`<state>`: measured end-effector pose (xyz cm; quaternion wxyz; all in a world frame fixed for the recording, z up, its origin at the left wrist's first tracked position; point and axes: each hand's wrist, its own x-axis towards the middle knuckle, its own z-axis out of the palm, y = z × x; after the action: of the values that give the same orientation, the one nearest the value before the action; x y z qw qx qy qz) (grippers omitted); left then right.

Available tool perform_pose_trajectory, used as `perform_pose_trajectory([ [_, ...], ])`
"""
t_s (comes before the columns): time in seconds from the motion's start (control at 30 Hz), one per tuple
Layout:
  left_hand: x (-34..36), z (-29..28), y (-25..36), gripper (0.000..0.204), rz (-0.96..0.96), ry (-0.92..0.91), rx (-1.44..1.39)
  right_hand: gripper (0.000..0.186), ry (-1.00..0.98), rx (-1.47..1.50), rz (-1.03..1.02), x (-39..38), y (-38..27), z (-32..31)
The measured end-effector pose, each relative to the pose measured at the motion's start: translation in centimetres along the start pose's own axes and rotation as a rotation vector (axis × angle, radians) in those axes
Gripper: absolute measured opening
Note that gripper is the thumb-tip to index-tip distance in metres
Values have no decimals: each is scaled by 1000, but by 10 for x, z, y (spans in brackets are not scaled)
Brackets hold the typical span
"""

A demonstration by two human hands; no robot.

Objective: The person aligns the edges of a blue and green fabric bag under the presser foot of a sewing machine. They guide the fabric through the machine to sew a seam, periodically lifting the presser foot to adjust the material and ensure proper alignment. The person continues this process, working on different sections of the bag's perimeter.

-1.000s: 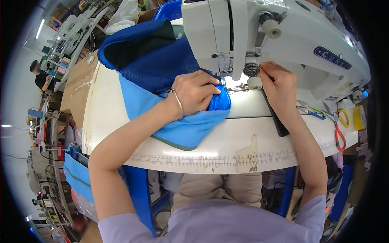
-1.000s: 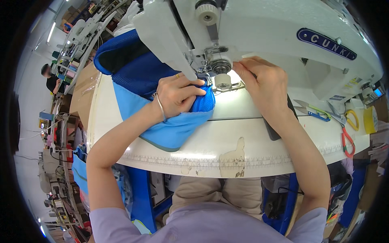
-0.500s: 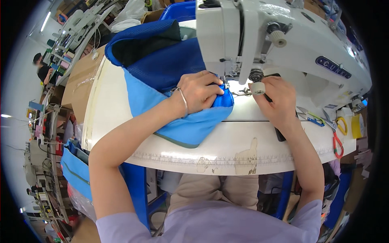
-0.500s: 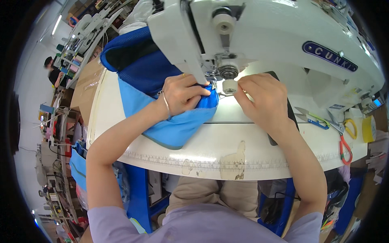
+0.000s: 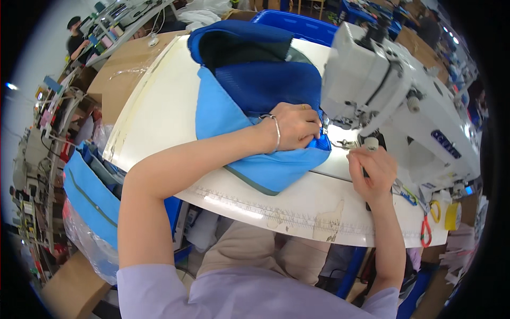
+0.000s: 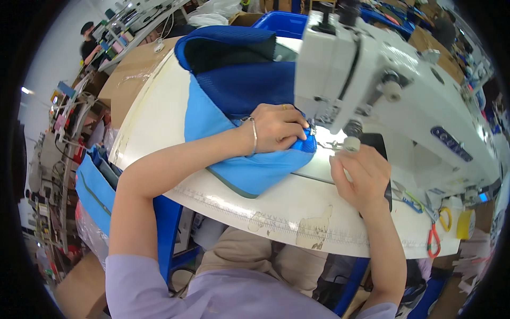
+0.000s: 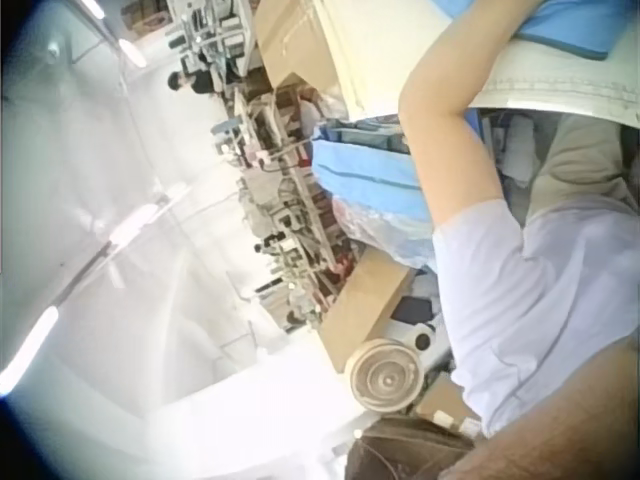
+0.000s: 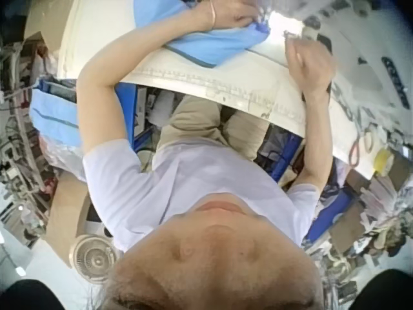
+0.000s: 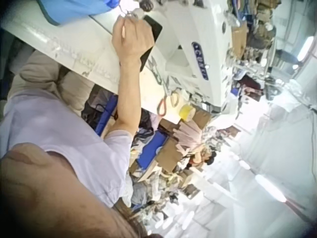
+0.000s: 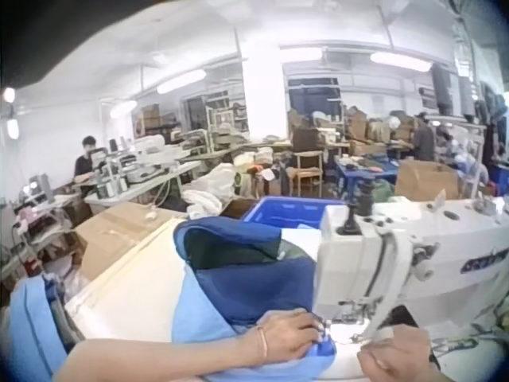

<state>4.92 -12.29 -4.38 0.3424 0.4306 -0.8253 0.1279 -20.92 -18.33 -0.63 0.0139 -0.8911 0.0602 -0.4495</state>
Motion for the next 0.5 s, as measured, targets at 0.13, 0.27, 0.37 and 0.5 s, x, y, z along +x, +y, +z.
perform_pose_trajectory([
  [0.13,-10,-10,-1,15,-20,-17,-103,18,16,31,-62,-3,-1,1],
  [0.27,-56,-52,2,19,-35,-91,-298,18,-16,17,-78,-4,0,-1],
  [0.37,-88,-92,30,20,-66,-133,-373,18,-2,37,-103,-2,-3,-3],
  [0.5,-109,-122,71,17,-173,-140,-492,19,23,5,-128,-1,-4,-4],
])
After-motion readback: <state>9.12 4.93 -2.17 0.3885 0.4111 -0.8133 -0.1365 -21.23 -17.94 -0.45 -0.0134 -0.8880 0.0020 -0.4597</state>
